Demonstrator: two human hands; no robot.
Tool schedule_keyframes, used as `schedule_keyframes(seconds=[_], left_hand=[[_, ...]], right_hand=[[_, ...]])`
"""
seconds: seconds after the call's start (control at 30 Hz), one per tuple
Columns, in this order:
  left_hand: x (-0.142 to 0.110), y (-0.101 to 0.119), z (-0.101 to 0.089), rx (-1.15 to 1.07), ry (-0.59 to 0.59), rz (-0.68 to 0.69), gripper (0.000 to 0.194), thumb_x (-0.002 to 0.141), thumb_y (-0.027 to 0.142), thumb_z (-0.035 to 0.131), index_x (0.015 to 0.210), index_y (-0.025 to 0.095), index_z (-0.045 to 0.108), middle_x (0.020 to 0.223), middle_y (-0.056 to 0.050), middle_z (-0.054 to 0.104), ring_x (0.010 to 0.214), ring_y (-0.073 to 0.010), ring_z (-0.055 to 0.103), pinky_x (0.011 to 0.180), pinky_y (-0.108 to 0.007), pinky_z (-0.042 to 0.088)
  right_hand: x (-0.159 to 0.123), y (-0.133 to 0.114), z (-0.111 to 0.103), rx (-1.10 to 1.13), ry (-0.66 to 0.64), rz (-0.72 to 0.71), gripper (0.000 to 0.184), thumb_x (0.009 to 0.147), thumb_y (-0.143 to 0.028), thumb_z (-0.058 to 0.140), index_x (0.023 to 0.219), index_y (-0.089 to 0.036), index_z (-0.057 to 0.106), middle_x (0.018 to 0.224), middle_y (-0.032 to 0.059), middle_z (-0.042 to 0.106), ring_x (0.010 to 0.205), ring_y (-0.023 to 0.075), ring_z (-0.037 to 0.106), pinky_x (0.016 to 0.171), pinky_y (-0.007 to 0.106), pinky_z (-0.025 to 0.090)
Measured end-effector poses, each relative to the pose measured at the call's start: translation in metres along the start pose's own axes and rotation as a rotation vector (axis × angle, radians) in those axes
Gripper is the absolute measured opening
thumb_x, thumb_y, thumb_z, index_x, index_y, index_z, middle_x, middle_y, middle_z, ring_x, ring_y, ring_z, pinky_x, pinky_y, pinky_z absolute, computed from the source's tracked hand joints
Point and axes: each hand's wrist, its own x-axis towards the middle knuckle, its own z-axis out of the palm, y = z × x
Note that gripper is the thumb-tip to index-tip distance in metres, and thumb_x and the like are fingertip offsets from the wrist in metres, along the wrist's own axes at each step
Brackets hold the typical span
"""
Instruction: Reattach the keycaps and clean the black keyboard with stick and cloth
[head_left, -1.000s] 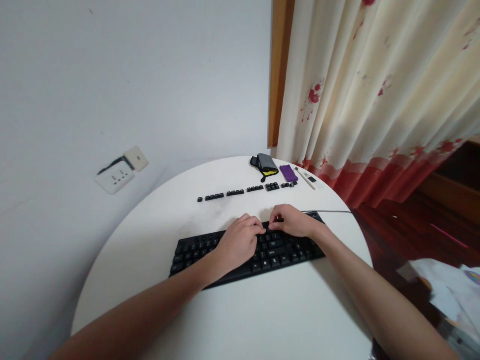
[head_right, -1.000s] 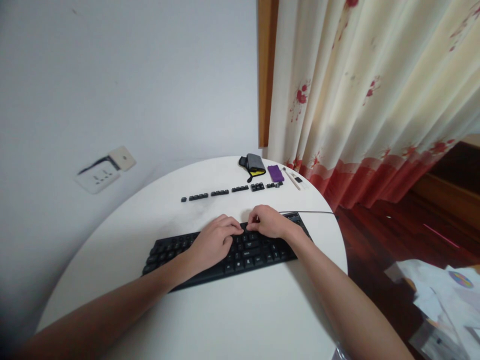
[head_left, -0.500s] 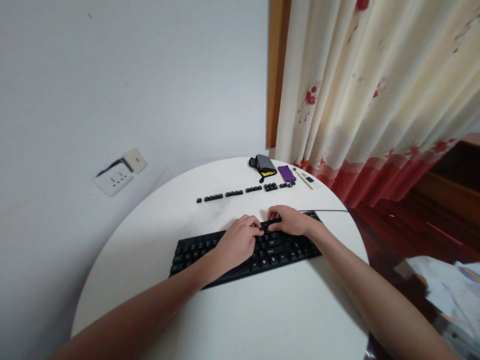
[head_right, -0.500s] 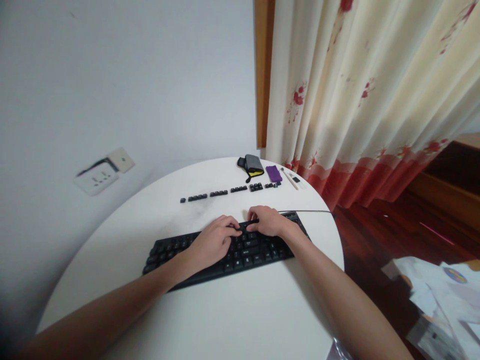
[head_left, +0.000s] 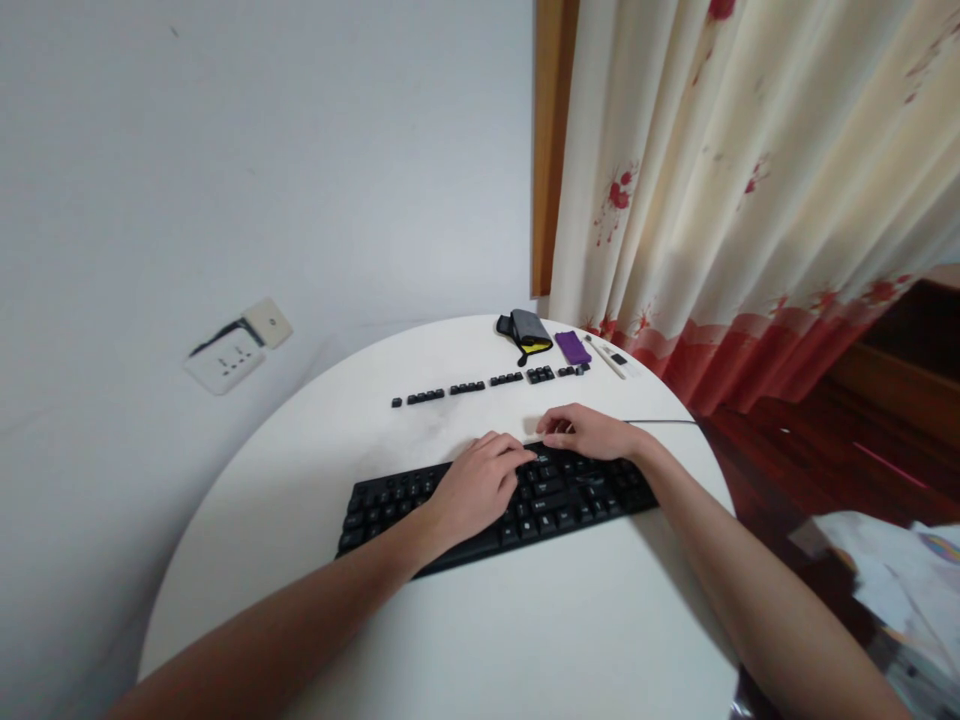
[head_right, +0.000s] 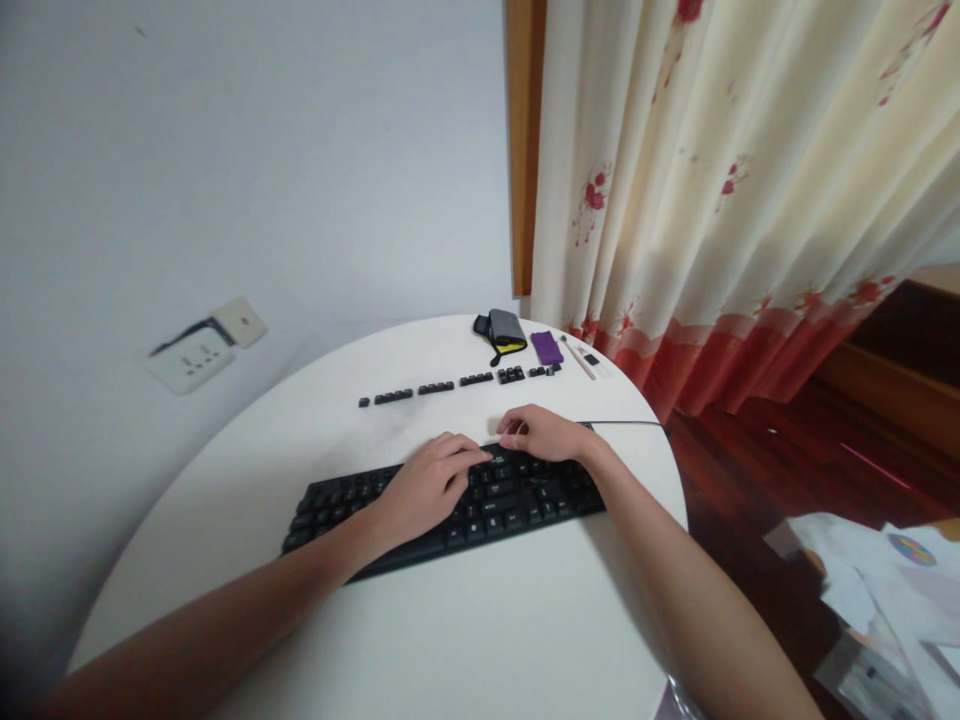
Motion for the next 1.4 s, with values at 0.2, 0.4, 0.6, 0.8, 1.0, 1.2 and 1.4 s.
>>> schedule_keyframes(seconds=[0.2, 0.4, 0.6, 0.8, 1.0, 1.2, 1.4], left_hand=[[0.000, 0.002, -0.001, 0.062, -0.048, 0.007, 0.041, 0.086, 0.009, 0.050, 0.118, 0.030, 0.066, 0.113, -0.004, 0.058, 0.108, -0.0226, 0.050, 0.095, -0.040, 0.044], [0.001, 0.002, -0.001, 0.077, -0.074, 0.005, 0.043, 0.085, 0.008, 0.049, 0.119, 0.029, 0.065, 0.115, -0.005, 0.056, 0.111, -0.0235, 0.048, 0.097, -0.041, 0.043], [0.002, -0.006, -0.006, 0.027, -0.084, -0.006, 0.042, 0.089, 0.010, 0.046, 0.117, 0.034, 0.066, 0.120, -0.003, 0.056, 0.115, -0.0221, 0.048, 0.100, -0.041, 0.041], [0.040, -0.035, -0.010, -0.022, -0.015, -0.061, 0.032, 0.093, 0.019, 0.044, 0.114, 0.023, 0.068, 0.112, -0.005, 0.066, 0.106, -0.0207, 0.057, 0.098, -0.038, 0.043], [0.097, -0.072, 0.007, 0.096, 0.040, -0.153, 0.031, 0.091, 0.019, 0.046, 0.111, 0.016, 0.069, 0.107, -0.008, 0.070, 0.102, -0.0216, 0.061, 0.098, -0.035, 0.043], [0.128, -0.080, 0.025, 0.202, 0.034, -0.188, 0.032, 0.091, 0.022, 0.049, 0.117, 0.016, 0.067, 0.103, -0.009, 0.069, 0.098, -0.0222, 0.059, 0.093, -0.032, 0.043], [0.141, -0.078, 0.029, 0.305, -0.019, -0.174, 0.027, 0.090, 0.026, 0.055, 0.112, 0.020, 0.069, 0.096, -0.009, 0.064, 0.098, -0.0240, 0.055, 0.086, -0.033, 0.043]], right_hand=[[0.001, 0.003, 0.007, -0.033, -0.025, 0.046, 0.025, 0.075, -0.020, 0.068, 0.099, -0.015, 0.065, 0.084, 0.0025, 0.065, 0.079, 0.0167, 0.059, 0.075, 0.029, 0.046], [0.005, 0.008, 0.009, -0.062, -0.014, 0.058, 0.026, 0.073, -0.019, 0.069, 0.099, -0.016, 0.065, 0.086, 0.0031, 0.065, 0.081, 0.0171, 0.060, 0.075, 0.028, 0.046], [0.005, 0.009, 0.007, -0.034, -0.010, 0.071, 0.025, 0.072, -0.020, 0.071, 0.096, -0.015, 0.066, 0.084, 0.0027, 0.066, 0.079, 0.0168, 0.060, 0.075, 0.028, 0.046], [0.009, 0.010, 0.004, -0.012, -0.003, 0.000, 0.016, 0.080, -0.022, 0.065, 0.092, -0.014, 0.069, 0.083, 0.0036, 0.068, 0.077, 0.0162, 0.060, 0.074, 0.027, 0.046], [0.016, 0.011, 0.010, -0.228, 0.287, 0.151, 0.026, 0.089, -0.014, 0.048, 0.107, -0.014, 0.066, 0.101, 0.0087, 0.071, 0.090, 0.0165, 0.063, 0.081, 0.025, 0.045], [0.031, 0.020, 0.002, -0.373, 0.404, 0.366, 0.043, 0.092, -0.020, 0.045, 0.135, -0.014, 0.049, 0.124, 0.0181, 0.062, 0.112, 0.0279, 0.059, 0.093, 0.037, 0.043], [0.054, 0.020, -0.006, -0.501, 0.341, 0.383, 0.052, 0.091, -0.020, 0.048, 0.142, -0.022, 0.041, 0.125, 0.0191, 0.059, 0.108, 0.0317, 0.061, 0.087, 0.041, 0.046]])
